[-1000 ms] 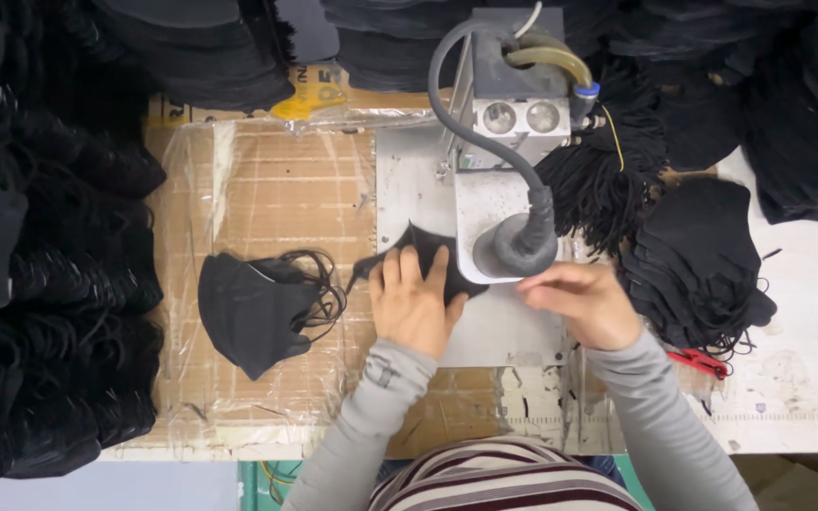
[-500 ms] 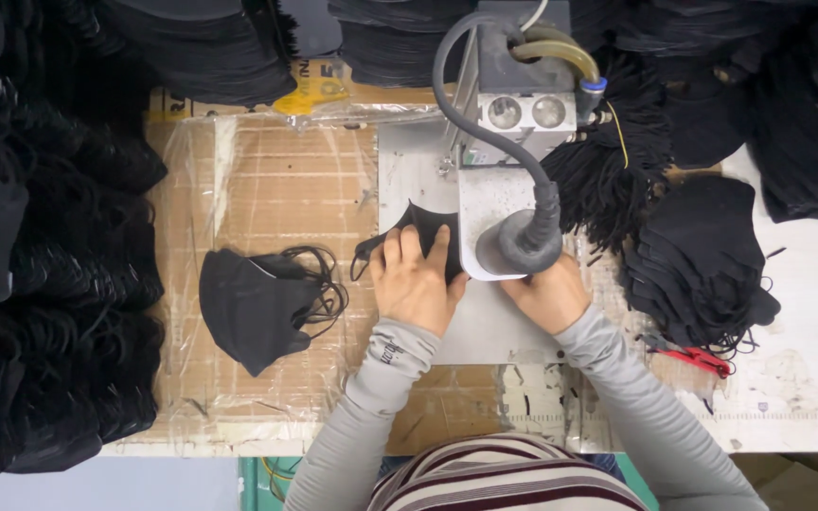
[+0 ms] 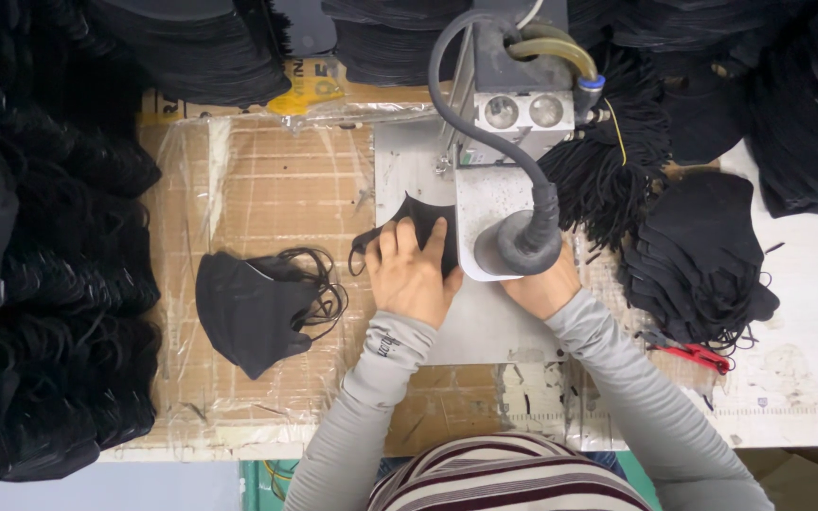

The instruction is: Operating a heat-sealing or ultrasonic welding machine to attach components to black fabric face masks.

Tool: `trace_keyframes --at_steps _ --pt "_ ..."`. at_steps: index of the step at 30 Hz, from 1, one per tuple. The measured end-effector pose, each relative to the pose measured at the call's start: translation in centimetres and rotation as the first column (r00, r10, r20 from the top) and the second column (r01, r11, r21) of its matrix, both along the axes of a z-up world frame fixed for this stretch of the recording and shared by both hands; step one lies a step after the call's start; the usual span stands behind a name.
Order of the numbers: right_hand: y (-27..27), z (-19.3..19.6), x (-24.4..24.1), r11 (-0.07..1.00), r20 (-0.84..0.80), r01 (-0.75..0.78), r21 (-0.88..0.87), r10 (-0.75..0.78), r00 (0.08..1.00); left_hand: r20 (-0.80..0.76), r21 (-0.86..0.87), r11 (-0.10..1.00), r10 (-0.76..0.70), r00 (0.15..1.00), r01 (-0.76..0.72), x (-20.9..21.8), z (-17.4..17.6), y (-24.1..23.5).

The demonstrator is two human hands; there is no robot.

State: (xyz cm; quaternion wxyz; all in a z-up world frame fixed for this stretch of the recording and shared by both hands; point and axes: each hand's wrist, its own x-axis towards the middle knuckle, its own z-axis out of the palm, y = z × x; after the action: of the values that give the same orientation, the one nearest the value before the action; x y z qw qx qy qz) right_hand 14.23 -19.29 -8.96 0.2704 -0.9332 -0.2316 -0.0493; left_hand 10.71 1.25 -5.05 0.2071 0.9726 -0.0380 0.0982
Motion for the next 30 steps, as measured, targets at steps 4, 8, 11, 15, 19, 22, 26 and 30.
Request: trace_keyframes --at_steps 4,8,11,15,19,22,26,30 --pt "0.1 -0.3 -0.3 0.998 0.037 0.011 -0.056 -0.009 0.999 0.005 0.016 1.000 -0.014 1.000 0.014 0.0 -0.1 0.0" --pt "0.2 0.3 -0.8 0.997 0.021 0.027 -0.069 -0.026 0.999 -0.005 0.015 1.000 -0.020 1.000 0.020 -0.1 0.3 -0.4" --pt "-0.6 0.7 -1.7 0.999 -0.045 0.035 -0.025 -0.036 0.998 -0.009 0.003 1.000 -0.007 1.000 0.007 -1.6 0.5 -0.7" --pt "-2.5 3.3 -3.1 0.981 -0.250 0.074 0.177 -0.028 0.968 0.096 -0.250 0.967 -0.034 0.995 0.057 -6.4 -0.7 0.5" --pt "-5.8 3.0 -5.8 0.862 -0.449 0.252 0.439 -0.033 0.893 0.012 -0.660 0.751 -0.027 1.000 0.028 -9.3 6.2 4.4" --pt "-7.5 1.4 -6.9 0.868 -0.444 0.261 0.423 -0.053 0.895 -0.111 -0.690 0.706 0.118 0.987 -0.161 -10.3 7.1 8.9" --pt "-7.9 1.4 -8.2 0.851 -0.526 0.369 0.374 -0.133 0.840 -0.018 -0.314 0.872 0.390 0.921 -0.376 -11.1 1.8 15.8" --pt "-8.8 3.1 -9.0 0.883 -0.368 0.283 0.375 -0.138 0.920 0.092 0.108 0.905 0.402 0.911 -0.411 -12.0 -6.5 20.4"
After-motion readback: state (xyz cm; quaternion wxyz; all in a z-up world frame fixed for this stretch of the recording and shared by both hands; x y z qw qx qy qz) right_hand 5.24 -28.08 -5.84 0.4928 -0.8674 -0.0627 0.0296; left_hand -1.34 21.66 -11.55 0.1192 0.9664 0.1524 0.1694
